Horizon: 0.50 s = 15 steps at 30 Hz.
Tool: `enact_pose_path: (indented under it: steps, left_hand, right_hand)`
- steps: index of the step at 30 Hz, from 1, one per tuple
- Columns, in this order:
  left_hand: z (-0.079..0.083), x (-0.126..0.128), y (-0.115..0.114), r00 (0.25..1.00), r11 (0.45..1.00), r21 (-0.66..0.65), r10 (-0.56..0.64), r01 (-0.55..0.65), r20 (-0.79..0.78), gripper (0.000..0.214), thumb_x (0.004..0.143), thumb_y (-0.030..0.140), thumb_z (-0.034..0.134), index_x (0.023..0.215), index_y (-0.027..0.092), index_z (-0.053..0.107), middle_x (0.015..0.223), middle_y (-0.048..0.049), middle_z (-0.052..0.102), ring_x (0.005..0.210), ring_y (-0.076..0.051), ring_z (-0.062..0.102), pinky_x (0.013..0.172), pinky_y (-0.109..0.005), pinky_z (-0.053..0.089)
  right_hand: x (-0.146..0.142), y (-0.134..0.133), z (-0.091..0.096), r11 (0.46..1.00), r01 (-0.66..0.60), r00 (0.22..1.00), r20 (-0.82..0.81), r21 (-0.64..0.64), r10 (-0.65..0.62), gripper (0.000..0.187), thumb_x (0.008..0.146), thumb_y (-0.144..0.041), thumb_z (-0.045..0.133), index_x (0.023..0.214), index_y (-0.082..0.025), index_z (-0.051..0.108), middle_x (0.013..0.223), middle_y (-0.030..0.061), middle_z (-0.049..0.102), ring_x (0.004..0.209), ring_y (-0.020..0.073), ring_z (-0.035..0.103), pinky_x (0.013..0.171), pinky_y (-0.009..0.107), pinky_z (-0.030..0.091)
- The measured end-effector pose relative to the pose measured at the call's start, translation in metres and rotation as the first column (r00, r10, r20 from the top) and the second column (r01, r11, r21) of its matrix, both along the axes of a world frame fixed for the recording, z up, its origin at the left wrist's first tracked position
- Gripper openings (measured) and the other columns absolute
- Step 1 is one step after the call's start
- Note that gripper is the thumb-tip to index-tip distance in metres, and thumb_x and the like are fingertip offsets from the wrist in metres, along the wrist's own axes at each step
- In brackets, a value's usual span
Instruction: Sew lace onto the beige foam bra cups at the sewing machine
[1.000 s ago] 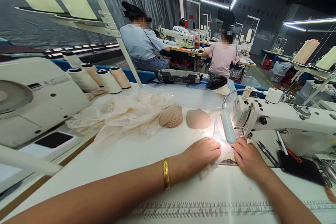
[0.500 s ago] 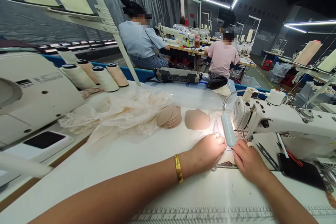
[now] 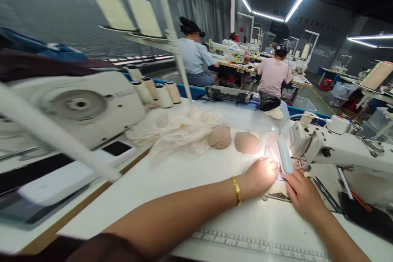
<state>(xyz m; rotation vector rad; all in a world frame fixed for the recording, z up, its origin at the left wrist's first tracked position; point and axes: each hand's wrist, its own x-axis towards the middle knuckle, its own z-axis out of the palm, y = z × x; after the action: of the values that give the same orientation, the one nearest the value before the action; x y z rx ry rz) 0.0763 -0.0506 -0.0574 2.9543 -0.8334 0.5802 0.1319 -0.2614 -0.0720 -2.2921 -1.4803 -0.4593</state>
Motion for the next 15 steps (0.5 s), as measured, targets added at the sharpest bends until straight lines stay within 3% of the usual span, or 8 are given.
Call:
enact_pose_path:
  steps: [3, 5, 9, 12, 14, 15]
  left_hand:
    - [0.008, -0.005, -0.001, 0.997, 0.995, 0.088, 0.057, -0.052, -0.051, 0.015, 0.081, 0.001, 0.062, 0.074, 0.014, 0.064, 0.075, -0.0104, 0.068, 0.073, -0.024, 0.066, 0.064, -0.036, 0.051]
    - [0.017, -0.022, 0.006, 0.991, 0.988, 0.119, 0.109, -0.100, -0.074, 0.016, 0.078, 0.001, 0.065, 0.070, 0.015, 0.062, 0.070, -0.0084, 0.067, 0.066, -0.023, 0.065, 0.056, -0.034, 0.047]
    - [0.046, -0.096, 0.028, 0.973, 0.989, 0.089, 0.135, -0.120, -0.187, 0.011, 0.083, 0.016, 0.068, 0.074, 0.018, 0.062, 0.068, -0.0033, 0.069, 0.057, -0.020, 0.062, 0.047, -0.033, 0.038]
    - [0.065, -0.165, 0.045, 0.917, 0.996, -0.034, 0.060, -0.080, -0.395, 0.009, 0.086, 0.020, 0.068, 0.078, 0.019, 0.063, 0.070, -0.0022, 0.072, 0.058, -0.019, 0.063, 0.048, -0.031, 0.036]
    - [0.070, -0.204, 0.056, 0.848, 0.975, -0.163, 0.045, -0.154, -0.528, 0.009, 0.082, 0.013, 0.069, 0.078, 0.020, 0.064, 0.071, -0.0007, 0.073, 0.060, -0.018, 0.063, 0.051, -0.028, 0.038]
    - [0.070, -0.220, 0.062, 0.805, 0.959, -0.208, 0.033, -0.193, -0.592, 0.012, 0.079, 0.008, 0.069, 0.079, 0.020, 0.066, 0.072, 0.0002, 0.074, 0.062, -0.017, 0.064, 0.053, -0.026, 0.039]
  right_hand:
    - [-0.001, 0.001, -0.001, 0.995, -0.092, 0.994, 0.057, 0.029, 0.090, 0.026, 0.103, -0.015, 0.041, 0.117, -0.023, 0.061, 0.095, 0.0078, 0.068, 0.083, 0.0243, 0.065, 0.069, 0.036, 0.052]
    - [-0.006, 0.008, 0.000, 0.988, -0.154, 0.982, 0.111, 0.024, 0.150, 0.028, 0.103, -0.016, 0.042, 0.124, -0.023, 0.060, 0.106, 0.0101, 0.070, 0.092, 0.0254, 0.067, 0.073, 0.037, 0.055]
    - [-0.033, 0.036, 0.000, 0.969, -0.239, 0.922, 0.327, 0.065, 0.206, 0.038, 0.103, -0.015, 0.040, 0.135, -0.023, 0.060, 0.137, 0.0144, 0.065, 0.126, 0.0317, 0.060, 0.091, 0.045, 0.054]
    - [-0.067, 0.051, -0.012, 0.915, -0.389, 0.879, 0.344, 0.112, 0.331, 0.033, 0.104, -0.014, 0.040, 0.113, -0.023, 0.070, 0.108, 0.0099, 0.076, 0.108, 0.0274, 0.069, 0.092, 0.044, 0.053]
    - [-0.095, 0.053, -0.024, 0.860, -0.500, 0.852, 0.235, 0.104, 0.468, 0.026, 0.105, -0.018, 0.047, 0.105, -0.024, 0.072, 0.086, 0.0057, 0.075, 0.087, 0.0227, 0.070, 0.087, 0.041, 0.056]
    - [-0.110, 0.052, -0.029, 0.836, -0.544, 0.834, 0.156, 0.076, 0.529, 0.019, 0.104, -0.020, 0.053, 0.106, -0.026, 0.072, 0.086, 0.0046, 0.074, 0.084, 0.0213, 0.069, 0.084, 0.039, 0.058]
